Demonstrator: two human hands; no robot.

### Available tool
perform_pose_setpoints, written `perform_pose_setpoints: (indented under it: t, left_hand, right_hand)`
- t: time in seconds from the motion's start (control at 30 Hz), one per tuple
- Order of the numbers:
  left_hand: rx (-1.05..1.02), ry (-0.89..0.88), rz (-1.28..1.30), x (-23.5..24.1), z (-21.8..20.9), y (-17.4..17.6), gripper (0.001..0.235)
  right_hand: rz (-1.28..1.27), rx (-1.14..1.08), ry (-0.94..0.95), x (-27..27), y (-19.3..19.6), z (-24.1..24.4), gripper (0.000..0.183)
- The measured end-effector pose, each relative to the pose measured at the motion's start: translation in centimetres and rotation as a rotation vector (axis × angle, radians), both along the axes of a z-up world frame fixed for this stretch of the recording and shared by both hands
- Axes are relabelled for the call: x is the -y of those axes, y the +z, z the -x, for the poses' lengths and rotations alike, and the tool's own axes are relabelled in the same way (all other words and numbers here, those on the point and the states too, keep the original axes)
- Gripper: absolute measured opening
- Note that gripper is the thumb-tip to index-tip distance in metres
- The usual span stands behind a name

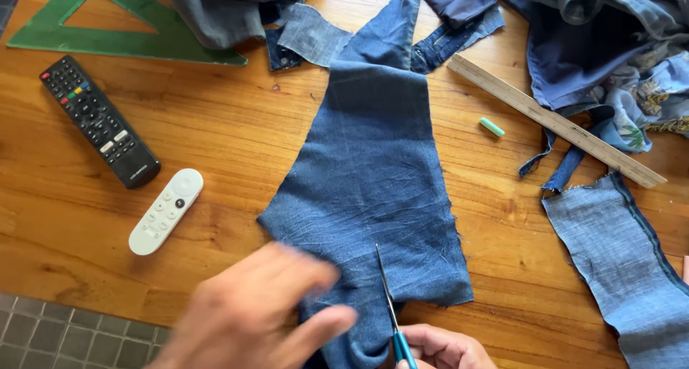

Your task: Measure, mark, and cut denim fabric scraps using chalk and scissors on a work table.

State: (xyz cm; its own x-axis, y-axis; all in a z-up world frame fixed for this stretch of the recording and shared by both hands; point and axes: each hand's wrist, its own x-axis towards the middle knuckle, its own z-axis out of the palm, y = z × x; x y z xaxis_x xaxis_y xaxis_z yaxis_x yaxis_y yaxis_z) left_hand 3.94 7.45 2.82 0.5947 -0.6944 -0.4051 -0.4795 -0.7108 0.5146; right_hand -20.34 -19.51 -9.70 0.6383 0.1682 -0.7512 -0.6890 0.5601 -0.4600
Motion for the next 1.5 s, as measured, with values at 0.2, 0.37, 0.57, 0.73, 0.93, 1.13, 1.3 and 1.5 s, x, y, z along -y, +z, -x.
perform_pose_setpoints:
  t: [0.2, 0.37, 0.57, 0.73, 0.93, 1.13, 1.3, 1.5]
  left_hand:
    - [0.600, -0.027, 0.177, 5.8, 1.1, -9.3, 0.097]
    - [0.802, -0.096, 0.099, 5.0, -0.3, -10.0, 0.147]
    - [0.740, -0.113, 0.187, 4.8, -1.2, -10.2, 0.135]
    - [0.740, -0.132, 0.202, 4.8, -1.5, -10.3, 0.149]
    - [0.733, -0.125, 0.219, 4.9, -1.5, -10.6, 0.165]
    - [0.709, -0.117, 0.221, 5.1, -1.6, -10.6, 0.173]
    - [0.725, -0.121, 0.221, 5.1, -1.6, -10.5, 0.178]
    - [0.753, -0.126, 0.195, 5.1, -1.6, -10.6, 0.189]
  right_hand:
    - [0.144, 0.021, 0.031, -0.4, 0.4, -0.1, 0.057]
    - [0.185, 0.087, 0.082, -0.4, 0.7, -1.2, 0.055]
    - [0.162, 0.084, 0.080, 0.0, -0.8, -1.5, 0.056]
    - [0.137, 0.088, 0.060, -0.4, 1.5, -3.3, 0.055]
    - [0.130, 0.184, 0.082, -0.2, 0.7, -3.5, 0.051]
    - [0.174, 0.163, 0.118, -0.2, 0.4, -3.6, 0.052]
    - [0.190, 0.132, 0.088, -0.8, 0.4, -3.2, 0.054]
    - [0.211, 0.146, 0.048, -1.3, -0.1, -2.5, 0.052]
